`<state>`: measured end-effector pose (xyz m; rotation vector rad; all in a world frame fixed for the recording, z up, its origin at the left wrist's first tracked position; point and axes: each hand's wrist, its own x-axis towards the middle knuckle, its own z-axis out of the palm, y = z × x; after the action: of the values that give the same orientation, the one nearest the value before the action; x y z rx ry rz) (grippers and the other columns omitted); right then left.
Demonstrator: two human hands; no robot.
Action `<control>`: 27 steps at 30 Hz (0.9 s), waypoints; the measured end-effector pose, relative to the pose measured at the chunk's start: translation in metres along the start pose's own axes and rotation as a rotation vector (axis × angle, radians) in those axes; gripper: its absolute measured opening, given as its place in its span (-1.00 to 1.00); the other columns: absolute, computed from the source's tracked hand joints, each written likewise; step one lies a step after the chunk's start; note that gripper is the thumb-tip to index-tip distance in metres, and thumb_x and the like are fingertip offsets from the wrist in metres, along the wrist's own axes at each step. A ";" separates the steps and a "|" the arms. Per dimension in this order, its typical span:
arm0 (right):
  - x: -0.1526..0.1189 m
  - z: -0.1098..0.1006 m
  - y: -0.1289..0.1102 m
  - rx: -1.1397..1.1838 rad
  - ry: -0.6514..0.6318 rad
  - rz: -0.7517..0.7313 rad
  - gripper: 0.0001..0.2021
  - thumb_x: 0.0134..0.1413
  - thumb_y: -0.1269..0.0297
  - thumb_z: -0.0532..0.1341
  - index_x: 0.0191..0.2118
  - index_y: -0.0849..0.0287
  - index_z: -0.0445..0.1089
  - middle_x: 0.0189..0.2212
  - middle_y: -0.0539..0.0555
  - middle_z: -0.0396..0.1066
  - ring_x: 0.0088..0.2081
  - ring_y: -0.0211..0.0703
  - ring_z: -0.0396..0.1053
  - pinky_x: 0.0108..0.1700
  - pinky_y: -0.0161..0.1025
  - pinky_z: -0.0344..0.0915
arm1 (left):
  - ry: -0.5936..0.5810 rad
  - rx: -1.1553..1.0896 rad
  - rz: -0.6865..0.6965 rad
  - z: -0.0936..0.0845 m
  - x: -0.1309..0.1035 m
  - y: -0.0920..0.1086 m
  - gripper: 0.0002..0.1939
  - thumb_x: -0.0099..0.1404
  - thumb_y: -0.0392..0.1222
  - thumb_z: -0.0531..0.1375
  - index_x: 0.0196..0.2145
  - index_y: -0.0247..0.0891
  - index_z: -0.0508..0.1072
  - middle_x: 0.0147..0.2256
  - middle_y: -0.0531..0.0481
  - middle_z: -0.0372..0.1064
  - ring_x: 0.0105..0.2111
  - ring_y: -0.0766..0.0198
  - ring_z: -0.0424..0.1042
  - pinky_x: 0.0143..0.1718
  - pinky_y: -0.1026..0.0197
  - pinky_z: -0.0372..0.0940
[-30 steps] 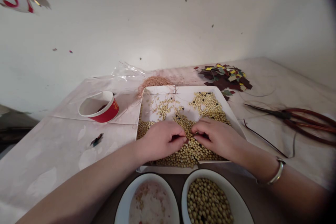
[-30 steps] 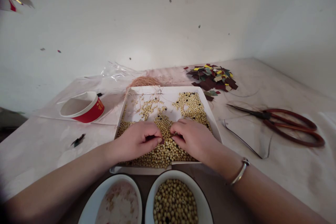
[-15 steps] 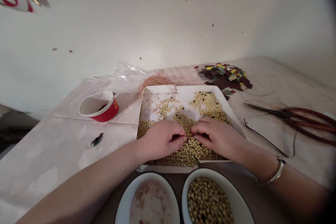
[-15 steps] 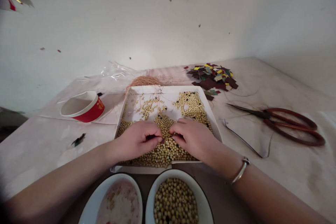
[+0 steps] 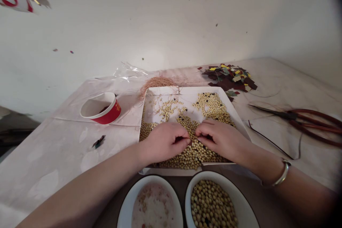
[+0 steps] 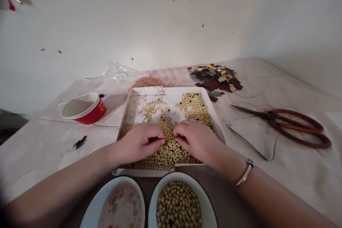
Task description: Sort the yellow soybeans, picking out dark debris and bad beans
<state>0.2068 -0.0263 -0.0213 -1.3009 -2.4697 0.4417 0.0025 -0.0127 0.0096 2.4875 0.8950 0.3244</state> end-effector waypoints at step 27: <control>0.000 -0.002 -0.006 -0.046 0.000 0.050 -0.93 -0.02 0.47 0.13 -0.41 0.16 0.27 -0.44 0.02 0.32 -0.38 -0.19 0.23 -0.36 -0.29 0.12 | 0.001 0.024 0.005 0.001 0.000 -0.001 -0.84 0.22 -0.29 0.05 -0.47 -0.28 0.38 -0.49 0.07 0.35 -0.45 0.37 0.29 -0.42 0.33 0.13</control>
<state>0.2036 -0.0290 -0.0169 -1.3829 -2.4663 0.3990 0.0027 -0.0126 0.0084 2.5119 0.8980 0.3188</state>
